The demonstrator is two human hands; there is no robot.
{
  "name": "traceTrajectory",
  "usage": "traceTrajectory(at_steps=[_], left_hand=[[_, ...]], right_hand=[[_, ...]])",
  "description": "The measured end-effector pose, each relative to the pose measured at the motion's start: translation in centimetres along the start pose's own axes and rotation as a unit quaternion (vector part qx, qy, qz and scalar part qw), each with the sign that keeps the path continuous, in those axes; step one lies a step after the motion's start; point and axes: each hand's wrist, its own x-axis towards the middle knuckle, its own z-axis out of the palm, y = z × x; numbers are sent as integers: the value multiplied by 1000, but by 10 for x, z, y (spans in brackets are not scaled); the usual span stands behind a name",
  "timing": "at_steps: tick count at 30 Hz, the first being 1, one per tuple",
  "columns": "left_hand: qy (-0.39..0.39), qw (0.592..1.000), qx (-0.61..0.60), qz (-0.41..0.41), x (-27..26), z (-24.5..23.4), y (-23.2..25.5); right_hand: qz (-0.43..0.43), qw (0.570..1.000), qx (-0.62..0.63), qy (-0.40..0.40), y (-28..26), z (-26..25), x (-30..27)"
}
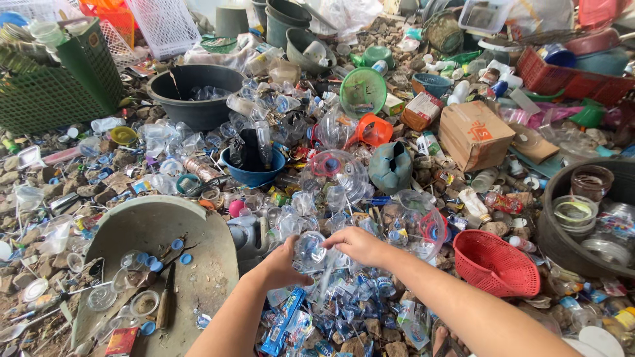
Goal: The person peels plastic seal labels from plastic cups by hand and tosses the cups into a basket.
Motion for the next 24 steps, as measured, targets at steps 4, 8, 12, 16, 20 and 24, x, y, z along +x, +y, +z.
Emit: traceTrajectory(at_steps=[4,8,12,16,20,24], left_hand=[[96,993,-51,50,-15,-9,27],[92,984,-151,26,-27,-14,40],[124,947,-288,66,-37,-18,48],[164,947,-270,64,-51,-21,56],[166,947,-265,69,-60,-25,61],[177,964,-182,80,-66,-27,69]], right_hand=[[-45,999,-9,14,-34,-15,-16],[-28,995,-52,81,-57,-28,-37],[81,992,-3,99,-83,-28,-50],[63,990,25,122,-98,-14,-47],[-103,949,-139,263,-117,-1,-45],[-100,939,-143,297,-135,5,-40]])
